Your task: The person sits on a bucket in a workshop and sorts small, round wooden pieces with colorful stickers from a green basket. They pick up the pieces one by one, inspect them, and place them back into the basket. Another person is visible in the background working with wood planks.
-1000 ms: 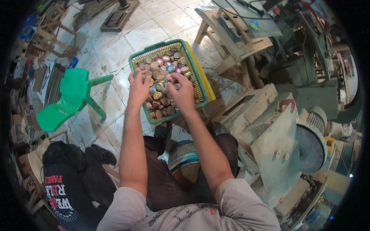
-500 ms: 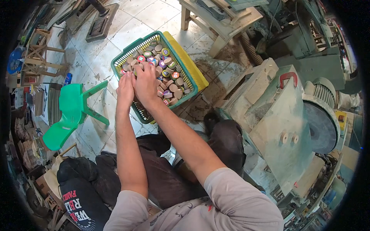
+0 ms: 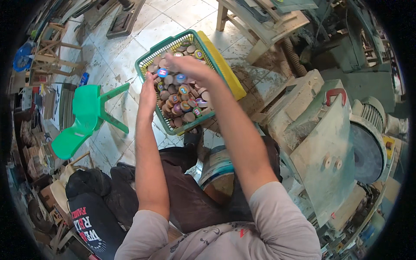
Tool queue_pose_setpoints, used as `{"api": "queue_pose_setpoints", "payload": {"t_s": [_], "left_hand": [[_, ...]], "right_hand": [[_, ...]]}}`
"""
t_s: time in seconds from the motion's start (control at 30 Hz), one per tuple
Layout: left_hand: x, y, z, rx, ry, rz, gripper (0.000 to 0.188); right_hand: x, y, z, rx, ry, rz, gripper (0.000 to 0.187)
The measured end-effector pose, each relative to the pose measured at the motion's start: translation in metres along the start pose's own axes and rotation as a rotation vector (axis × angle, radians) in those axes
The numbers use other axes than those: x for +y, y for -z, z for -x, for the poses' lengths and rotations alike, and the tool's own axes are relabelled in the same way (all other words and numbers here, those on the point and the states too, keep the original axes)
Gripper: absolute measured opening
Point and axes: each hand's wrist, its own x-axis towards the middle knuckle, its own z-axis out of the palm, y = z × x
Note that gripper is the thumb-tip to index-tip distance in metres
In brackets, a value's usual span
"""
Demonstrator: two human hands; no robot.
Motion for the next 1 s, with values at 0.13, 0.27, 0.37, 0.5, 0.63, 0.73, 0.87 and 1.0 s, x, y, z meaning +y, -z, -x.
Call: {"api": "queue_pose_setpoints", "payload": {"t_s": [0.13, 0.27, 0.37, 0.5, 0.63, 0.73, 0.87, 1.0], "left_hand": [[0.001, -0.001, 0.000, -0.022, 0.014, 0.005, 0.063], [-0.008, -0.001, -0.004, -0.030, -0.021, -0.018, 0.059], [-0.021, 0.001, -0.007, 0.023, -0.129, -0.136, 0.049], [0.008, 0.002, 0.013, 0.205, -0.324, -0.464, 0.042], [0.020, -0.017, 0.026, 0.103, -0.333, -0.578, 0.054], [0.012, -0.029, 0.025, 0.028, -0.316, -0.550, 0.059], [-0.004, -0.032, 0.015, 0.021, -0.333, -0.435, 0.047], [-0.001, -0.031, 0.007, -0.025, -0.204, -0.284, 0.038]], "right_hand": [[-0.009, 0.030, 0.011, -0.067, -0.070, 0.213, 0.054], [-0.011, 0.038, 0.026, 0.007, -0.052, 0.199, 0.043], [0.005, 0.043, 0.038, 0.134, 0.055, 0.147, 0.035], [0.030, 0.036, 0.079, 0.448, 0.311, 0.179, 0.029], [0.061, 0.038, 0.095, 0.632, 0.466, 0.149, 0.023], [0.075, 0.032, 0.092, 0.661, 0.420, 0.025, 0.022], [0.073, 0.028, 0.089, 0.576, 0.409, 0.029, 0.022], [0.074, 0.040, 0.083, 0.596, 0.416, 0.002, 0.022]]}}
